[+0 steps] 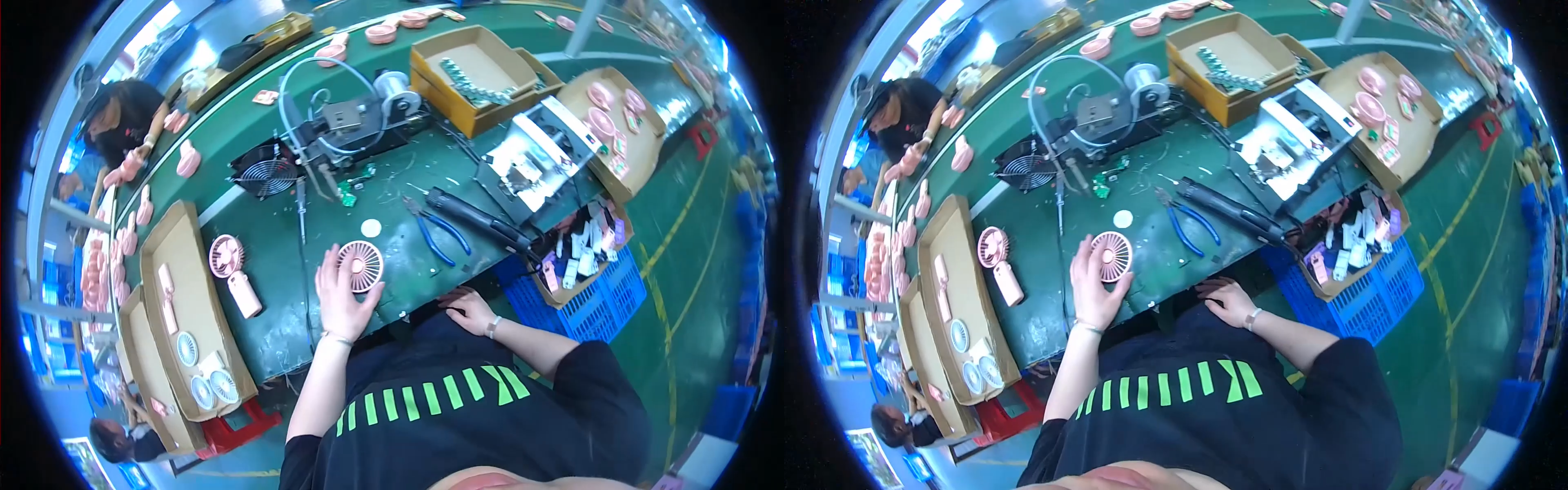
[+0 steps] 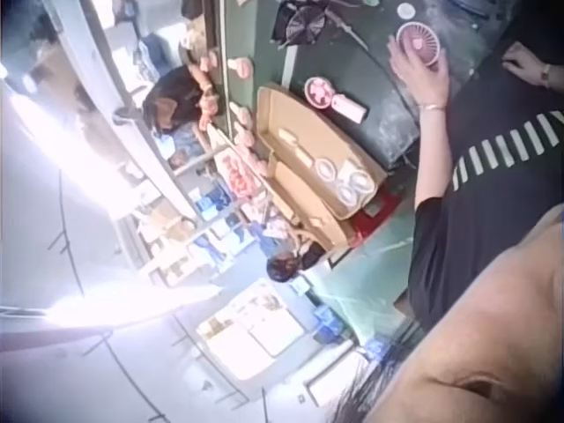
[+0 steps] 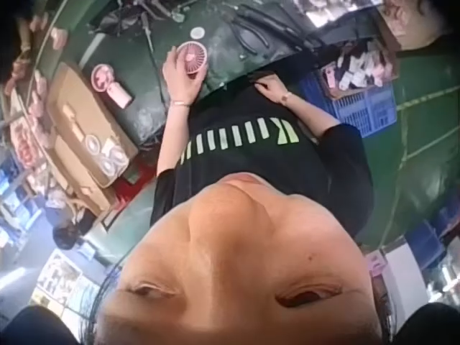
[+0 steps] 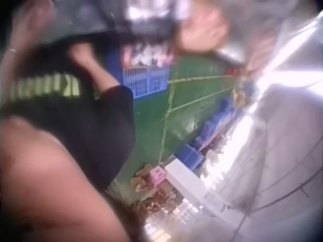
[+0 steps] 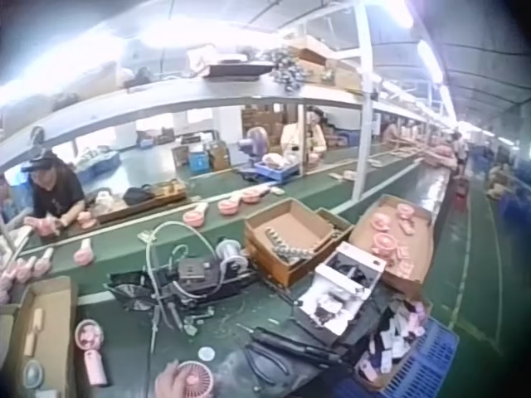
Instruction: The person assembles portable electric fans by placing batteries and circuit boards into the handle housings, snapping the casings together, and securing screws using an electric screwdriver. The person then tests the fans and electronic components by hand.
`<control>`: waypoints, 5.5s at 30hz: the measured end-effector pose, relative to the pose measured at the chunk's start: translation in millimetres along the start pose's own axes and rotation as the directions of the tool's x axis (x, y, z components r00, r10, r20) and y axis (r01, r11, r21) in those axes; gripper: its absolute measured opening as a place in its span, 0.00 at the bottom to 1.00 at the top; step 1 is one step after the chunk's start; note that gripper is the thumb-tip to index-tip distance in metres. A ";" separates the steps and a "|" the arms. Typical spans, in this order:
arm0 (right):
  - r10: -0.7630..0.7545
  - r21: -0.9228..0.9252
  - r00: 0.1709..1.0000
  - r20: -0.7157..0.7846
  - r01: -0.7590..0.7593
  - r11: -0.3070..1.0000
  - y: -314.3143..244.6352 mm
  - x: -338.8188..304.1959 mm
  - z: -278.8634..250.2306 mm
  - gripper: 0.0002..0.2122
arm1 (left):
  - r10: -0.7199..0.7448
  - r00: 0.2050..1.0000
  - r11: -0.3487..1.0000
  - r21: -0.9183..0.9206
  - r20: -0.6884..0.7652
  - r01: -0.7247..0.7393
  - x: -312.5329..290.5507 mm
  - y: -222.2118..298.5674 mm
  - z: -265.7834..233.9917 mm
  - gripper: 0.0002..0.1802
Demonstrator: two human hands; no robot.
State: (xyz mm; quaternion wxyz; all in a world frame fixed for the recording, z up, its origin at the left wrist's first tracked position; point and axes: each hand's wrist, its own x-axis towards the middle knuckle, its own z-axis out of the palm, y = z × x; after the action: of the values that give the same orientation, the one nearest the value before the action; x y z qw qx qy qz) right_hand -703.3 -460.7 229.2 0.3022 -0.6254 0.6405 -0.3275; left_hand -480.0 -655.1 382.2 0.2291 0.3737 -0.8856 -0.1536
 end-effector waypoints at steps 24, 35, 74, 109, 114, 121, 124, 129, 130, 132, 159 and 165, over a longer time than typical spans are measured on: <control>-0.005 -0.042 1.000 0.009 0.005 0.999 -1.4 2.1 -3.2 0.11 | -0.015 0.998 0.996 -0.084 -0.057 0.010 -5.1 1.4 3.1 0.37; -0.022 -0.096 0.999 -0.028 0.020 0.995 6.7 3.0 6.9 0.11 | -0.041 0.993 0.989 -0.146 -0.110 0.024 -4.6 2.0 -3.8 0.32; -0.126 -0.343 0.973 -0.196 0.053 0.938 -143.4 117.1 -8.3 0.02 | -0.626 0.745 0.756 -0.416 -0.232 0.506 321.2 -342.8 -96.3 0.19; -0.353 -0.358 0.857 -0.376 0.216 0.908 -158.3 115.0 -7.7 0.05 | -0.542 0.745 0.586 0.461 -0.389 0.667 18.6 -287.5 -221.8 0.26; -0.311 -0.300 0.862 -0.401 0.197 0.933 -166.6 107.6 -12.8 0.04 | -0.274 0.871 0.772 0.446 -0.408 0.452 -5.3 -230.0 -195.5 0.21; -0.344 -0.271 0.861 -0.374 0.254 0.929 -160.7 98.8 -6.6 0.07 | 0.157 0.971 0.937 0.337 -0.179 -0.090 -23.5 -69.7 -126.2 0.15; -0.348 -0.275 0.871 -0.347 0.260 0.926 -155.6 94.0 -6.1 0.08 | 0.249 0.961 0.958 0.174 -0.122 -0.227 -39.4 -34.6 -82.0 0.09; -0.345 -0.039 0.844 -0.410 0.362 0.932 -149.2 79.8 -22.0 0.09 | 0.222 0.973 0.972 0.092 -0.060 -0.216 -55.8 -11.0 -30.5 0.06; -0.325 -0.021 0.845 -0.424 0.349 0.937 -148.8 71.6 -27.1 0.08 | 0.169 0.985 0.984 0.061 -0.038 -0.166 -57.1 -9.4 -24.8 0.07; -0.357 -0.045 0.809 -0.466 0.381 0.923 -146.7 56.3 -43.9 0.09 | 0.135 0.989 0.990 0.040 -0.059 -0.132 -59.7 -5.8 -20.7 0.07; -0.370 -0.771 0.760 -0.535 -0.259 0.582 200.6 98.6 -494.3 0.20 | 0.105 0.977 0.989 0.126 -0.185 -0.083 -62.6 -4.5 -17.4 0.13; -0.121 -0.382 0.666 -0.736 -0.261 0.887 260.4 74.7 -533.4 0.19 | 0.124 0.974 0.989 0.109 -0.190 -0.105 -57.8 -6.9 -14.2 0.14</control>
State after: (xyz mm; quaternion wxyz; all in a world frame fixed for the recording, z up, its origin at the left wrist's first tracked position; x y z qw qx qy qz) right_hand -1288.0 -512.3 344.6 -0.1279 -0.4638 0.7896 -0.3808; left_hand -432.9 -618.9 374.3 0.3051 0.3462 -0.8852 -0.0590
